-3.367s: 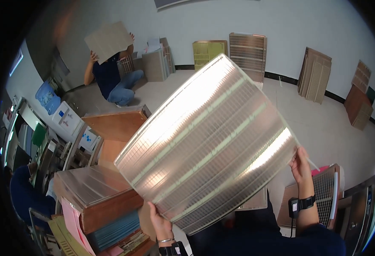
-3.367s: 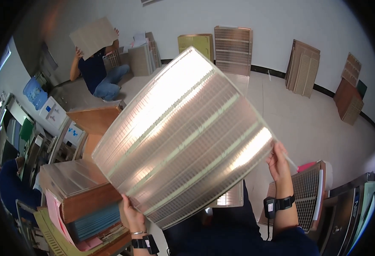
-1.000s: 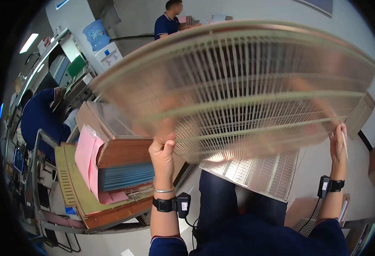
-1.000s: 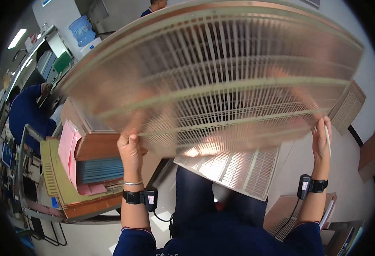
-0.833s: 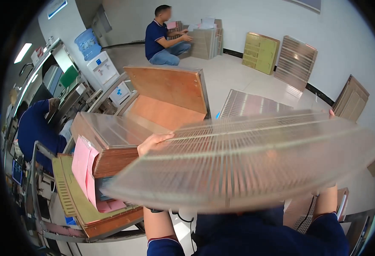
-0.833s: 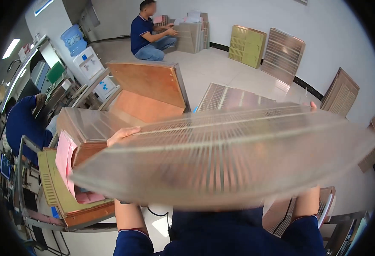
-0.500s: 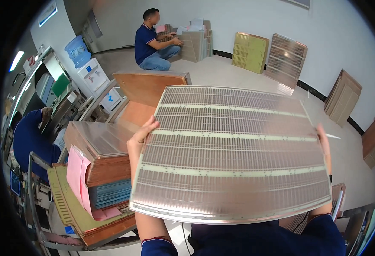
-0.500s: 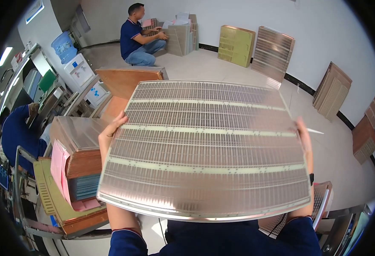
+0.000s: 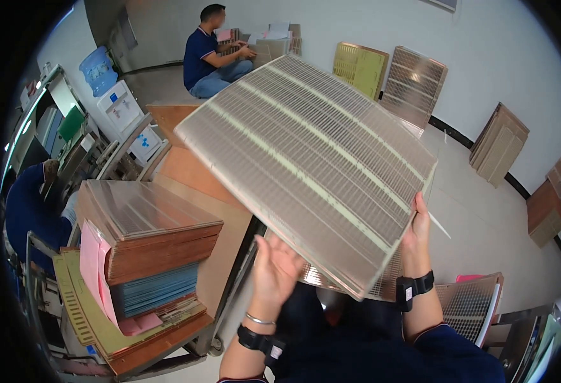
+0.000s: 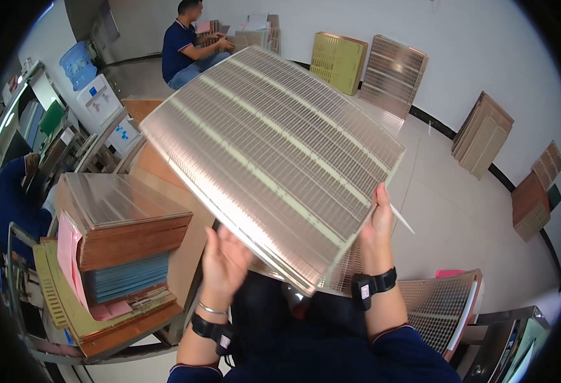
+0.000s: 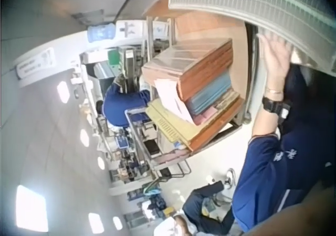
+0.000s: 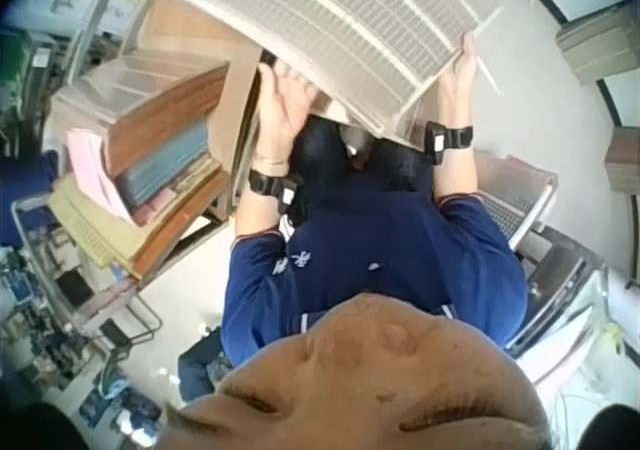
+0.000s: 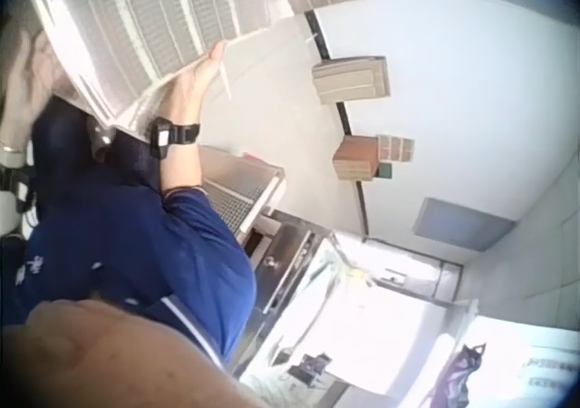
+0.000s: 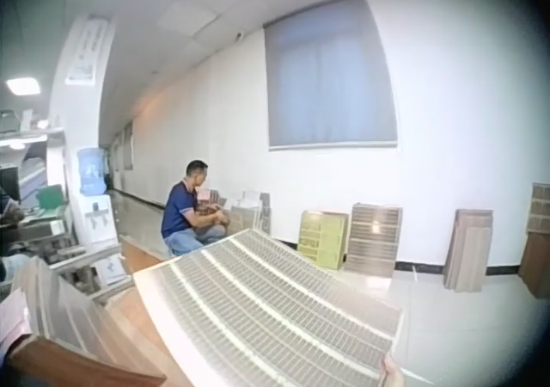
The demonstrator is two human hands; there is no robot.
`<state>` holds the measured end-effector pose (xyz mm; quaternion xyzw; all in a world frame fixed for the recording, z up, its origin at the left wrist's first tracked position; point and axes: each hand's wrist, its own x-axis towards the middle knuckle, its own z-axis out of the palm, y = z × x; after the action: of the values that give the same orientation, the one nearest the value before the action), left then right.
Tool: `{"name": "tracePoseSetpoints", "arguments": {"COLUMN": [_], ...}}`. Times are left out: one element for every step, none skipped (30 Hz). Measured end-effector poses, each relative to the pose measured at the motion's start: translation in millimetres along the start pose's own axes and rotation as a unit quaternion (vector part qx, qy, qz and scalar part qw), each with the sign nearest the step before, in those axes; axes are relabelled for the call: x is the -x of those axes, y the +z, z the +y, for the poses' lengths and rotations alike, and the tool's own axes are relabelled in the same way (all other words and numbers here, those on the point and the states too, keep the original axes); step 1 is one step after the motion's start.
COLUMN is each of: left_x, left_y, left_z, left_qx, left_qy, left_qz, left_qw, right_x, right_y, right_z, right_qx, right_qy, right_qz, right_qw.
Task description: Inspecting and organizing large metal grid panels and associated paperwork on the floor and at a desk.
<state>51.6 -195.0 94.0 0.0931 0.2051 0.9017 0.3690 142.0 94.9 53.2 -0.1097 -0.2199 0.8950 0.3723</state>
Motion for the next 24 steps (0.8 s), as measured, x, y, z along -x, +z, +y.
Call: {"name": "tracePoseSetpoints", "arguments": {"left_x": [9,14,18,19,18,15,14,14,14,16,19,22,25,28,30,31,32,33,33,34,35,36,37,37], "left_y": [3,4,4,2,0,-1,-4,-9,-16,-24,-30,-36,-40,-44,-48,-50,-53,-56,-59,-62,-66,-71,-74,-77], "left_z": [-10,-22,-33,-38,-37,-35,-34,-33,-32,-30,-27,-23,-19,-15,-11,-8,-4,0,4,8,11,13,16,18], "left_qx": [-0.01,-0.009,-0.085,-0.16,-0.158,-0.137,-0.116,-0.113,-0.118,-0.124,-0.122,-0.114,-0.107,-0.125,-0.123,-0.122,-0.122,-0.13,-0.13,-0.129,-0.129,-0.123,-0.122,-0.128], "left_qy": [-0.03,-0.027,-0.03,-0.036,-0.036,-0.025,-0.015,-0.015,0.0,0.015,0.015,0.027,0.036,0.048,0.047,0.068,0.087,0.093,0.091,0.091,0.091,0.092,0.088,0.09], "left_qz": [-0.009,-0.004,0.015,0.035,0.039,0.053,0.068,0.074,0.083,0.093,0.1,0.109,0.116,0.124,0.13,0.144,0.158,0.168,0.171,0.178,0.183,0.197,0.196,0.195], "left_qw": [0.999,1.0,0.996,0.986,0.986,0.989,0.991,0.991,0.99,0.988,0.987,0.987,0.987,0.983,0.983,0.98,0.976,0.973,0.972,0.971,0.97,0.968,0.969,0.968], "right_x": [1,2,3,2,3,3,6,9,14,19,22,23,25,25,23,20,19,18,20,23,26,31,36,40], "right_y": [5,9,12,11,8,5,4,3,4,4,1,-6,-14,-22,-29,-37,-42,-45,-47,-49,-50,-44,-32,-26], "right_z": [8,16,22,26,30,34,37,40,41,43,42,36,27,20,13,4,-2,-9,-11,-12,-14,-15,-14,-12], "right_qx": [0.001,-0.018,-0.037,-0.035,-0.036,-0.036,-0.036,-0.032,-0.01,0.011,0.014,0.04,0.066,0.063,0.065,0.058,0.051,0.062,0.063,0.084,0.105,0.106,0.13,0.154], "right_qy": [0.005,-0.015,-0.035,-0.03,-0.035,-0.041,-0.046,-0.041,-0.033,-0.025,-0.019,0.032,0.08,0.089,0.094,0.082,0.07,0.068,0.07,0.071,0.071,0.069,0.075,0.079], "right_qz": [0.0,0.002,0.004,0.006,0.012,0.017,0.024,0.027,0.027,0.028,0.031,0.009,-0.012,-0.011,-0.008,-0.014,-0.018,-0.018,-0.014,-0.026,-0.037,-0.033,-0.026,-0.018], "right_qw": [1.0,1.0,0.999,0.999,0.999,0.998,0.998,0.998,0.999,0.999,0.999,0.999,0.995,0.994,0.993,0.995,0.996,0.996,0.995,0.994,0.991,0.991,0.988,0.985]}}
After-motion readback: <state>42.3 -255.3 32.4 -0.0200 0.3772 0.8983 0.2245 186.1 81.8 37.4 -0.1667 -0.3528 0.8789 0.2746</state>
